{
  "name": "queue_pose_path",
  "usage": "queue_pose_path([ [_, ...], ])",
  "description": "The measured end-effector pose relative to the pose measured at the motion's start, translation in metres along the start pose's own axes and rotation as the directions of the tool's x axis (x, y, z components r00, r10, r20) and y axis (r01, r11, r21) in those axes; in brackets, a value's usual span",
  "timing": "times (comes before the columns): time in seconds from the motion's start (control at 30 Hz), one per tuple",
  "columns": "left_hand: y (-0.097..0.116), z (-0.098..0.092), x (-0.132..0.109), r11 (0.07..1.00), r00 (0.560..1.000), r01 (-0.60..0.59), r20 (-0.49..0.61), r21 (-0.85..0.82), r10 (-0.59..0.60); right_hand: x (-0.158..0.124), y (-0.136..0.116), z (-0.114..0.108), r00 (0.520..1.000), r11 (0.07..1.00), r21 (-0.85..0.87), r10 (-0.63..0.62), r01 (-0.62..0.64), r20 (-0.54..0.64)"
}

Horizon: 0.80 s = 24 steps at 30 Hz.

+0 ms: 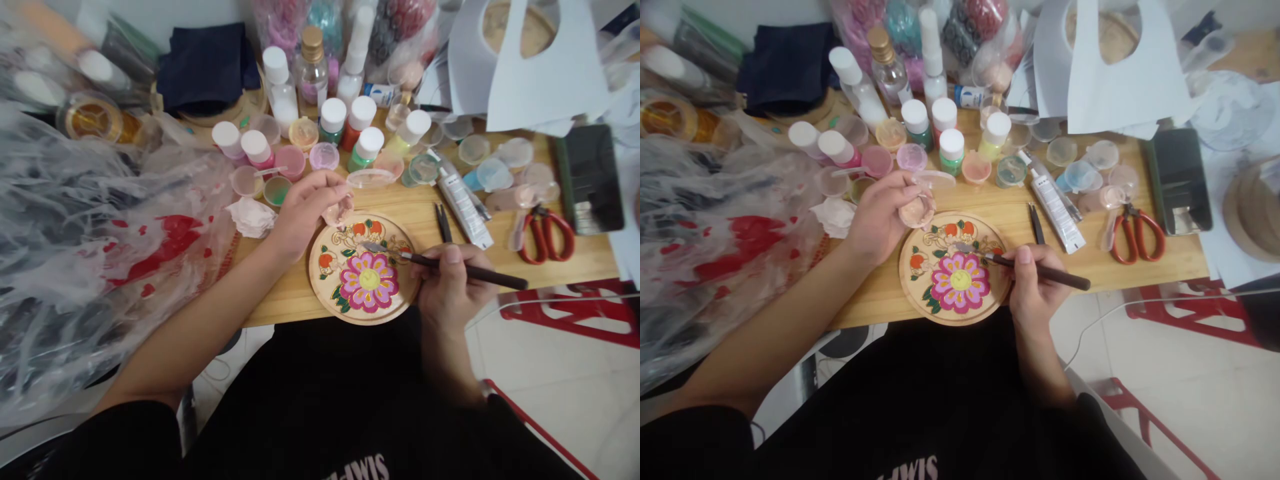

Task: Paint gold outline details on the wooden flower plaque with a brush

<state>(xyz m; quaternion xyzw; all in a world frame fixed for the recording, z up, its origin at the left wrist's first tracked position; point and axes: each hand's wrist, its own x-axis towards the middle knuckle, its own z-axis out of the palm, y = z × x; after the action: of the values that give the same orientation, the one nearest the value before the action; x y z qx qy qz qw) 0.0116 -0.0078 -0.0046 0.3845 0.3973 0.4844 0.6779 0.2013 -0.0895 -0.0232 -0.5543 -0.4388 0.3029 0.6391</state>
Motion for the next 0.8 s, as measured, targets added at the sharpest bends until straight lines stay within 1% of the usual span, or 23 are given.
queue_pose_path([
  [0.13,-0.0005,-0.0003,0.0003,1.0,1.0,-0.001,-0.004,0.004,0.001,0.0006,-0.0013,0.0016,1.0,1.0,0.015,-0.012,0.011,0.026],
  [0.33,0.0006,0.0012,0.0001,1.0,1.0,0.011,-0.017,0.028,-0.01,0.0012,-0.0002,0.0007,0.999,1.0,0.022,-0.018,0.017,0.032],
  [0.43,0.0012,0.002,0.0,0.999,0.999,0.029,-0.033,0.03,-0.028,0.001,-0.0006,0.0008,0.999,1.0,0.012,-0.008,0.008,0.041],
  [0.63,0.0008,0.0013,0.0001,0.999,0.999,0.024,-0.025,0.024,-0.024,0.0007,-0.001,0.0022,0.999,1.0,0.018,0.01,-0.011,0.034],
  [0.7,0.0005,0.0009,0.0002,0.999,0.999,0.026,-0.026,0.022,-0.026,0.0012,-0.0003,0.0027,1.0,1.0,0.021,0.018,-0.018,0.001],
  [0.8,0.0004,0.0006,0.0005,1.0,1.0,0.02,-0.018,0.001,-0.02,0.0023,0.0008,0.0039,0.996,0.998,0.069,0.001,0.005,-0.094],
])
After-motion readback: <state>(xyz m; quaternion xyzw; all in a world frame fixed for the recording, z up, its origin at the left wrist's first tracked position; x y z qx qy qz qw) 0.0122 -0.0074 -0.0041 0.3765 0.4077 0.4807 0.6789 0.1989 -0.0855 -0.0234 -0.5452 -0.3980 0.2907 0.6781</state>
